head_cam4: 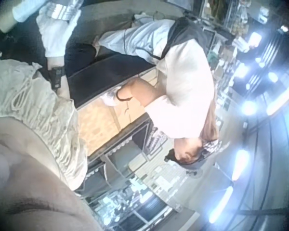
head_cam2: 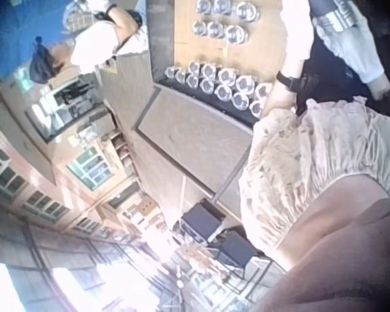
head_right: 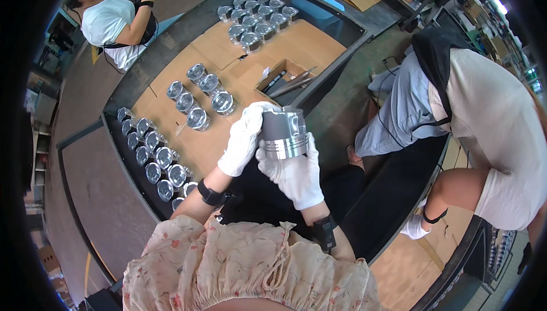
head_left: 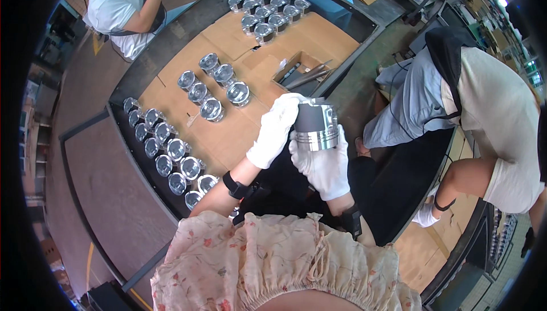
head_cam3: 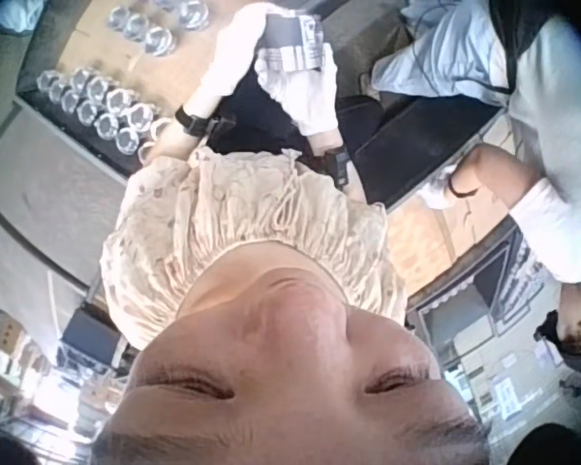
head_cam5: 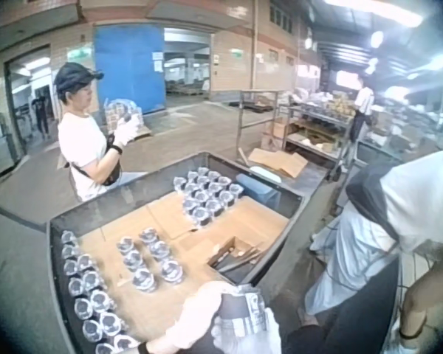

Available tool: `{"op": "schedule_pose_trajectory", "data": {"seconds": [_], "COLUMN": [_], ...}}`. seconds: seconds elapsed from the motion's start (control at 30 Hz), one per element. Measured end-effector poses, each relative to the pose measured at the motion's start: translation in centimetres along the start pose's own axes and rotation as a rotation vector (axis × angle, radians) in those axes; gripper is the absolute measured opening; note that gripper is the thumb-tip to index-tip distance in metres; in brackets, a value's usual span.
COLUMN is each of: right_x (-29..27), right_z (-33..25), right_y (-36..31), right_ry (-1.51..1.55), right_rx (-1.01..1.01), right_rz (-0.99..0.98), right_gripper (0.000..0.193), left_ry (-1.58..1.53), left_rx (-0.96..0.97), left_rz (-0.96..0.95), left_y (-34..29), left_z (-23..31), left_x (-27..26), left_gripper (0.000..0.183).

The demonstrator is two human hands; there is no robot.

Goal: Sorting, inspecting, and arranging automotive pistons in an industrial workstation.

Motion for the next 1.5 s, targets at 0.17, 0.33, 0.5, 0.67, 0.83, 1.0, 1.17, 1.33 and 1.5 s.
{"op": "schedule_pose_trajectory", "data": {"seconds": [0.17, 0.33, 0.5, 0.67, 0.83, 1.0, 1.17, 1.33, 1.5], "right_x": [-1.1, -1.0, -1.2, -1.8, -1.8, -0.4, -4.8, -6.1, -2.8], "right_z": [-3.4, -3.0, -2.5, -2.1, -3.4, -3.5, -4.3, -2.9, -3.0], "right_y": [-0.2, -0.4, -1.3, -0.8, -0.8, -1.3, -1.0, -0.8, -0.1], "right_ry": [-0.673, -1.49, -1.557, -0.402, -0.285, -0.48, -0.262, -0.353, -0.067], "right_rx": [-0.516, -1.023, -1.03, -0.377, -0.355, -0.447, -0.364, -0.412, -0.209], "right_rz": [0.017, 0.097, 0.173, 0.051, 0.027, 0.092, 0.009, 0.152, -0.032], "right_gripper": [0.058, 0.106, 0.106, 0.055, 0.062, 0.061, 0.057, 0.055, 0.055], "left_ry": [-0.413, -0.76, -0.748, 0.256, 0.671, 0.504, 0.697, 0.813, 0.667], "left_rx": [-0.282, -0.174, -0.289, -0.057, 0.308, 0.397, 0.468, 0.473, 0.434], "left_rz": [-0.012, -0.099, -0.065, 0.021, 0.028, 0.05, 0.149, 0.085, 0.092], "left_y": [-2.1, -2.5, -3.7, -4.1, -4.3, -4.6, -4.4, -4.2, -4.5], "left_z": [-1.6, -5.8, -5.8, 0.0, 3.8, 2.8, 4.3, 6.0, 3.6], "left_x": [0.9, 2.0, 3.4, 3.6, 4.9, 4.1, 5.2, 5.4, 4.5], "left_gripper": [0.05, 0.05, 0.055, 0.1, 0.111, 0.112, 0.099, 0.094, 0.102]}}
Point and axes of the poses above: each hand's wrist, its own y-axis towards the middle knuckle, its own x-axis out of the palm, z = x × y, the point moved 4 cm from there along y, towards the middle knuckle, and after that the axes turned 10 degrees about y, right-handed, at the moved point
